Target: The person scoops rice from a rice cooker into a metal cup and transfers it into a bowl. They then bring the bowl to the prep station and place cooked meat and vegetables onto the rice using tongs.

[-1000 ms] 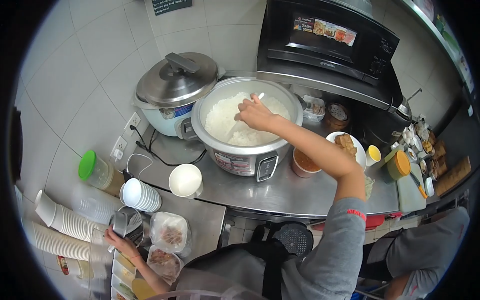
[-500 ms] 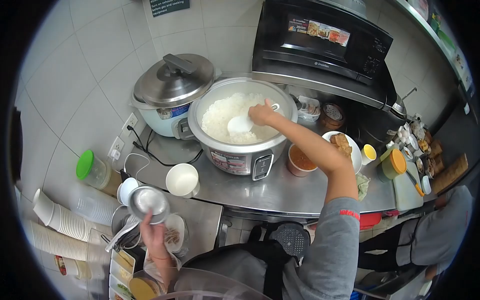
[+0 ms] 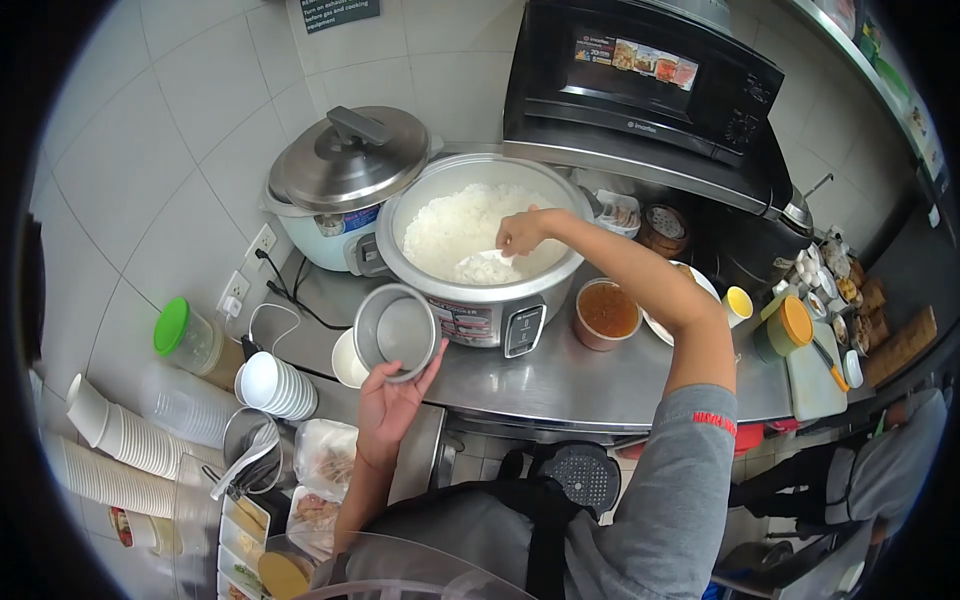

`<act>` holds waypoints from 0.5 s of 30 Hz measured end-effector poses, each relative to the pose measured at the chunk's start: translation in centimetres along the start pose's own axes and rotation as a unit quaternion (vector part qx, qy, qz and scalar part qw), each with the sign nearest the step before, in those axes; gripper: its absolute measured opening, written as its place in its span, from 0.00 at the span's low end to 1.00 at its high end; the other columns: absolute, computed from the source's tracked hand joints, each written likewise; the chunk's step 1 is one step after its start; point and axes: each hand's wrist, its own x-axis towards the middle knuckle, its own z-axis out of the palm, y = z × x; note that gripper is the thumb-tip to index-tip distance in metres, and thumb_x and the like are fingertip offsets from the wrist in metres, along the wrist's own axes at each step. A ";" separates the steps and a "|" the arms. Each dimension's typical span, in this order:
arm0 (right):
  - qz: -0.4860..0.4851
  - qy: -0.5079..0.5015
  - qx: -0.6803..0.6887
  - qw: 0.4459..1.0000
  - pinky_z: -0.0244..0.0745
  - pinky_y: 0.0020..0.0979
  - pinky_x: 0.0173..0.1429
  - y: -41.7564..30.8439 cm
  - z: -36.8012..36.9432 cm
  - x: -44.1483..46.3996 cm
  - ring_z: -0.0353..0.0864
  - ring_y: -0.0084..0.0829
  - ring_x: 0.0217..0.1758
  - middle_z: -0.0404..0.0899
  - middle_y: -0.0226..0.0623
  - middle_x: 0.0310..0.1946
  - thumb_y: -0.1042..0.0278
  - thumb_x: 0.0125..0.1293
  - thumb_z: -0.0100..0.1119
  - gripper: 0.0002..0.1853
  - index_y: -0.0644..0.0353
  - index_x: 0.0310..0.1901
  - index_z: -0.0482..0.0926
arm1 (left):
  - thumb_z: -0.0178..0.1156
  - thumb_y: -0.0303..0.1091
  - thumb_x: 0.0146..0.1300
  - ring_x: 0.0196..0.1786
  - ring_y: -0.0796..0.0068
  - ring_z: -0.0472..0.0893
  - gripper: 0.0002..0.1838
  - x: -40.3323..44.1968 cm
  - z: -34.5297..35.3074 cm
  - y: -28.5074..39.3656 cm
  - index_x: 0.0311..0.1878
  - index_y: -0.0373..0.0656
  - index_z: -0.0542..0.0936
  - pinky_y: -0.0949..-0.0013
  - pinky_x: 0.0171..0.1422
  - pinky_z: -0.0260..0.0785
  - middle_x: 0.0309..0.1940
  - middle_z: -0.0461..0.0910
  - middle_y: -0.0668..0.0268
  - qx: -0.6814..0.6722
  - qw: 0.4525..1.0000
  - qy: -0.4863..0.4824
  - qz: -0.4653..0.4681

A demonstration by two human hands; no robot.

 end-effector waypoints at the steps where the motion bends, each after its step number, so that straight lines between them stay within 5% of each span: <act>1: 0.022 -0.050 0.042 0.998 0.65 0.34 0.44 0.3 -0.2 0.1 0.76 0.24 0.27 0.77 0.28 0.21 0.61 0.59 0.55 0.08 0.55 0.30 0.80 | 0.48 0.35 0.64 0.69 0.42 0.53 0.31 0.4 0.5 0.1 0.67 0.37 0.52 0.49 0.72 0.51 0.67 0.53 0.50 -0.011 1.000 -0.005 0.019; 4: -0.022 -0.115 0.231 0.966 0.64 0.24 0.32 2.7 0.8 1.1 0.70 0.19 0.24 0.73 0.27 0.18 0.63 0.59 0.55 0.10 0.58 0.25 0.77 | 0.43 0.52 0.67 0.69 0.40 0.51 0.34 1.4 2.0 0.8 0.69 0.43 0.50 0.48 0.71 0.51 0.68 0.50 0.51 -0.044 0.997 -0.033 0.054; 7: -0.014 -0.089 0.259 0.962 0.62 0.20 0.29 3.3 0.5 0.5 0.67 0.18 0.23 0.69 0.24 0.17 0.64 0.62 0.54 0.11 0.59 0.25 0.75 | 0.36 0.64 0.64 0.69 0.44 0.53 0.39 2.7 2.2 1.7 0.70 0.48 0.49 0.46 0.70 0.52 0.69 0.50 0.54 -0.041 0.997 -0.056 0.042; 10: 0.016 -0.017 0.270 0.963 0.63 0.21 0.30 3.2 -1.0 -0.9 0.67 0.17 0.23 0.70 0.24 0.18 0.63 0.63 0.53 0.12 0.60 0.25 0.76 | 0.38 0.65 0.64 0.68 0.48 0.56 0.40 3.3 2.1 2.9 0.70 0.47 0.49 0.45 0.70 0.53 0.68 0.51 0.54 0.051 0.995 -0.074 0.032; 15: 0.010 0.096 0.273 0.957 0.65 0.23 0.30 1.9 -5.7 -3.9 0.68 0.18 0.23 0.73 0.27 0.20 0.63 0.62 0.54 0.11 0.61 0.28 0.77 | 0.49 0.52 0.64 0.69 0.53 0.56 0.34 6.1 3.8 3.9 0.67 0.44 0.53 0.43 0.68 0.54 0.66 0.55 0.55 0.123 0.990 -0.060 0.033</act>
